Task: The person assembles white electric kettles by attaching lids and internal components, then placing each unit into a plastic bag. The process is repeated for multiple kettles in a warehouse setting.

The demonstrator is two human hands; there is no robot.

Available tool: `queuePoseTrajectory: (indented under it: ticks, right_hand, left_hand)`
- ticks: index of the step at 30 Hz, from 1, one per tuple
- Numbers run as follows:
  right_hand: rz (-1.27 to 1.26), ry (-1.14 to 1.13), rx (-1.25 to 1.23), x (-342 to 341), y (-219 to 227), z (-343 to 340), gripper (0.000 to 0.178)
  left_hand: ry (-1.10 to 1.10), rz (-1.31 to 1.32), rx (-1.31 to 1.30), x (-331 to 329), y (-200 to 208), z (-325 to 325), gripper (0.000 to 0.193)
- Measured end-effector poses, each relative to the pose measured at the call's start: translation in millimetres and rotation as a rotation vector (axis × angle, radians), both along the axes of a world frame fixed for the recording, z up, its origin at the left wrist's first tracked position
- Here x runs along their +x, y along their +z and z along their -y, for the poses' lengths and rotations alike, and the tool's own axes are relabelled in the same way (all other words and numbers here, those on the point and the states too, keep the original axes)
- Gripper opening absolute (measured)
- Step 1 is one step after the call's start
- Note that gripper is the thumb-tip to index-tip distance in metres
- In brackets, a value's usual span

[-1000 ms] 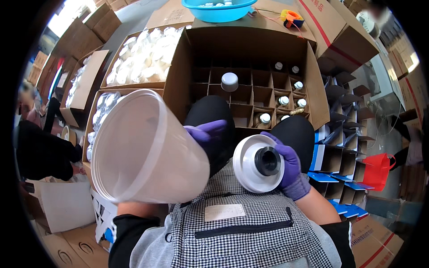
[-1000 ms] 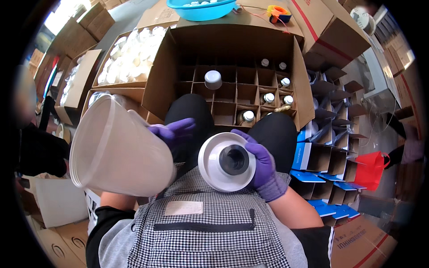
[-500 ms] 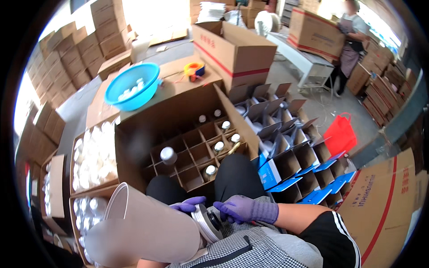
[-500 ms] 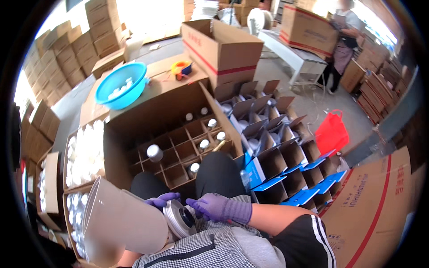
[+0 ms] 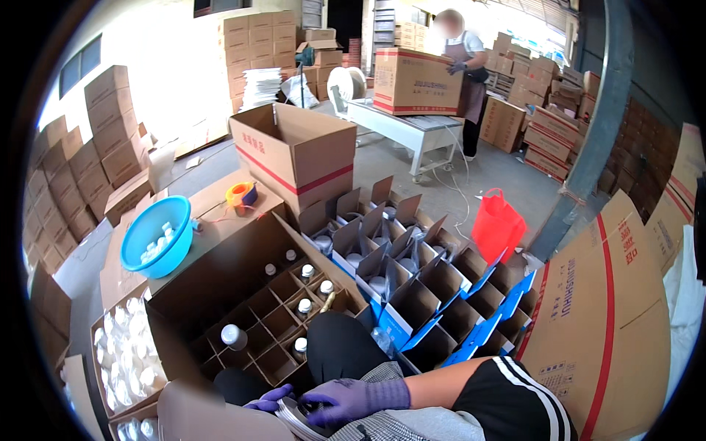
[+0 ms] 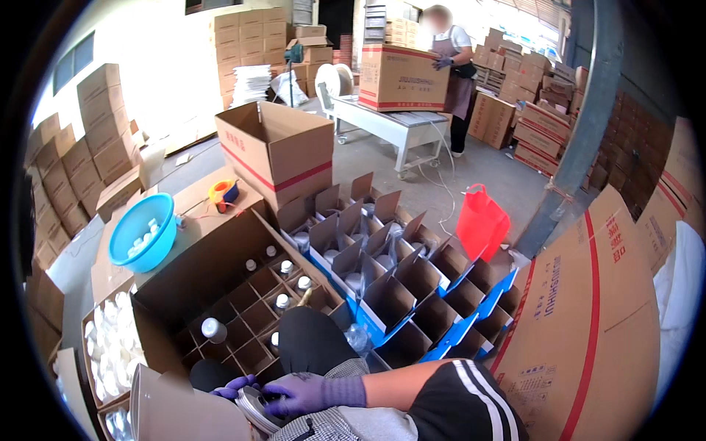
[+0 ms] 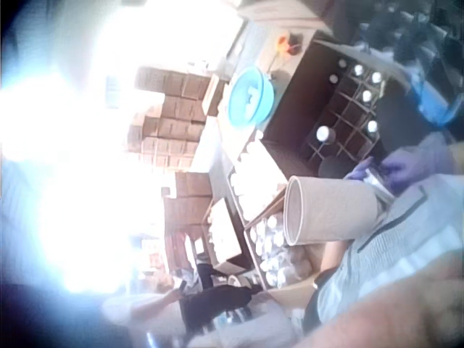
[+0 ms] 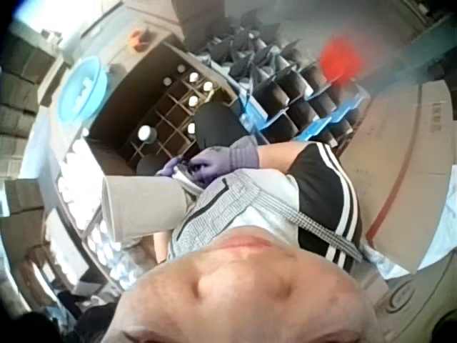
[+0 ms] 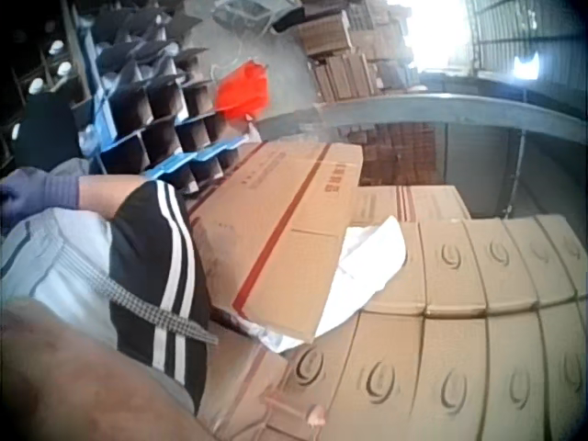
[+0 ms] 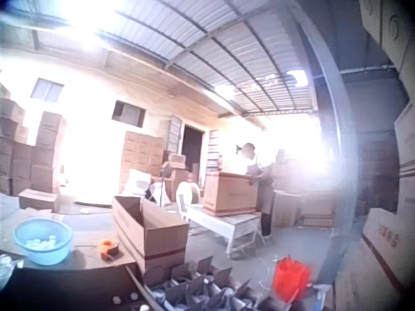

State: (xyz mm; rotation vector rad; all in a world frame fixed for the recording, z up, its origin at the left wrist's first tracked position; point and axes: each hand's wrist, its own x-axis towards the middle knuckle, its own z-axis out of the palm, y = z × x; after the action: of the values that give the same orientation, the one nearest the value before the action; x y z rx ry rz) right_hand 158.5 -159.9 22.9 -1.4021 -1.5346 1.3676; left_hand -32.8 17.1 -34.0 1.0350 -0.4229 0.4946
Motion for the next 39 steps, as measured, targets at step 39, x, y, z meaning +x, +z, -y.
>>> queuePoseTrajectory:
  ticks: [39]
  right_hand:
    - [0.752, -0.252, 0.227, 44, -85, -194, 0.050]
  left_hand:
    - [0.548, -0.408, -0.523, -82, 18, -9, 0.026]
